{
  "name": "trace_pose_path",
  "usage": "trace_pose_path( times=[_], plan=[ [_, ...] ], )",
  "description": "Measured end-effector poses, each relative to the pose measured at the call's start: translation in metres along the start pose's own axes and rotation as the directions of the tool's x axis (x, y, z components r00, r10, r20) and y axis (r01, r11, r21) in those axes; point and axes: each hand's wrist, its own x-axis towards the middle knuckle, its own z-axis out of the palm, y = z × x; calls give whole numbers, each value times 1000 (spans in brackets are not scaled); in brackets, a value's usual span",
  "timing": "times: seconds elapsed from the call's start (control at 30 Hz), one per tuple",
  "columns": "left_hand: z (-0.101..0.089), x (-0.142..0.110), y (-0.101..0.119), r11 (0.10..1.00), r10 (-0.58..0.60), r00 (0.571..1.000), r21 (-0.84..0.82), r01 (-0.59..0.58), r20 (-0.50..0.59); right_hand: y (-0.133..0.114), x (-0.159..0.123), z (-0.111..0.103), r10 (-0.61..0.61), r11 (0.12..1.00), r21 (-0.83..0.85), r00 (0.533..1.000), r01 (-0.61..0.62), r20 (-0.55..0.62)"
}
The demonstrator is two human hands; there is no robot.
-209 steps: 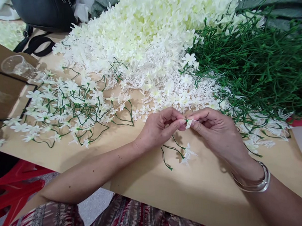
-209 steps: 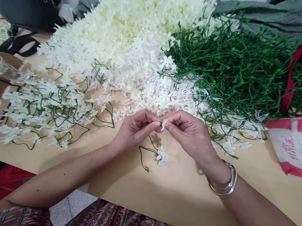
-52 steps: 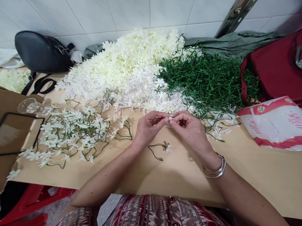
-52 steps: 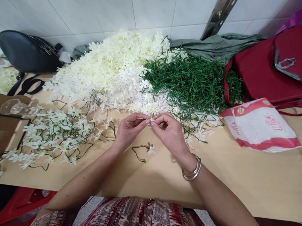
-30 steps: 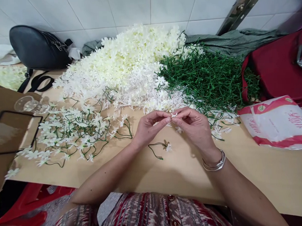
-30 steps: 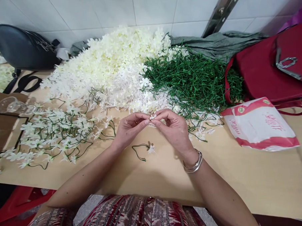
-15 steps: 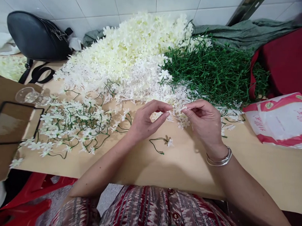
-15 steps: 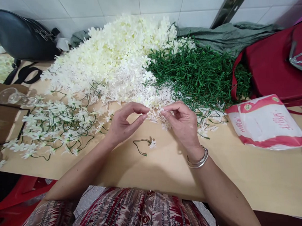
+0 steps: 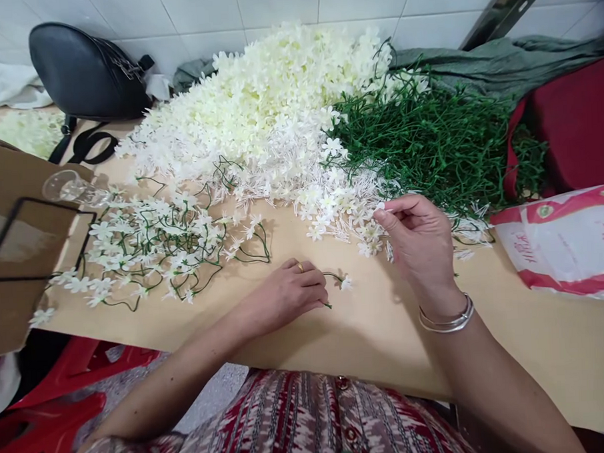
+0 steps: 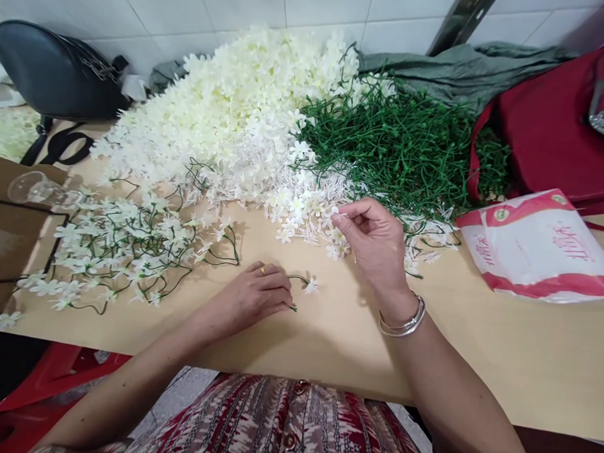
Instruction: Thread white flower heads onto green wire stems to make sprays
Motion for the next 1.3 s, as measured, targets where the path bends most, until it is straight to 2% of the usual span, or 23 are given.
trace_pose_path(
  times=[0.07, 0.1, 0.17, 0.23, 0.3, 0.43, 0.63, 0.87, 1.07, 1.3],
  plan=[
    [-2, 5, 1, 971, -13, 996, -237, -9, -91, -2, 0, 1, 57, 997, 57, 998, -56, -14],
    [-4, 9, 1, 919, -60, 989, -395, 2, -133, -3, -1, 1, 80, 993, 87, 997, -78, -18],
    [-6, 18, 0, 743, -233, 957, -666, 60, -174, -7, -1, 1, 123, 983, 136, 992, -125, 18],
    [-5, 29, -5, 599, -410, 893, -793, 110, -186, -10, -2, 2, 173, 969, 157, 979, -189, 111],
    [0, 37, -12, 561, -482, 848, -821, 106, -220, -11, -2, 2, 227, 954, 148, 951, -260, 210],
    [12, 43, -22, 552, -538, 801, -828, 99, -263, -8, -3, 3, 300, 930, 101, 890, -353, 344],
    [16, 40, -21, 511, -596, 729, -859, 19, -338, -8, -5, 5, 319, 931, 38, 860, -362, 398],
    [17, 43, -18, 477, -592, 721, -878, -46, -359, -12, -16, 18, 272, 953, 2, 862, -302, 427],
    [18, 42, -17, 468, -601, 717, -883, -42, -353, -11, -15, 19, 349, 919, 25, 844, -393, 406],
    [20, 43, -15, 476, -609, 699, -877, -55, -375, -8, -15, 17, 365, 900, 69, 829, -431, 423]
  ],
)
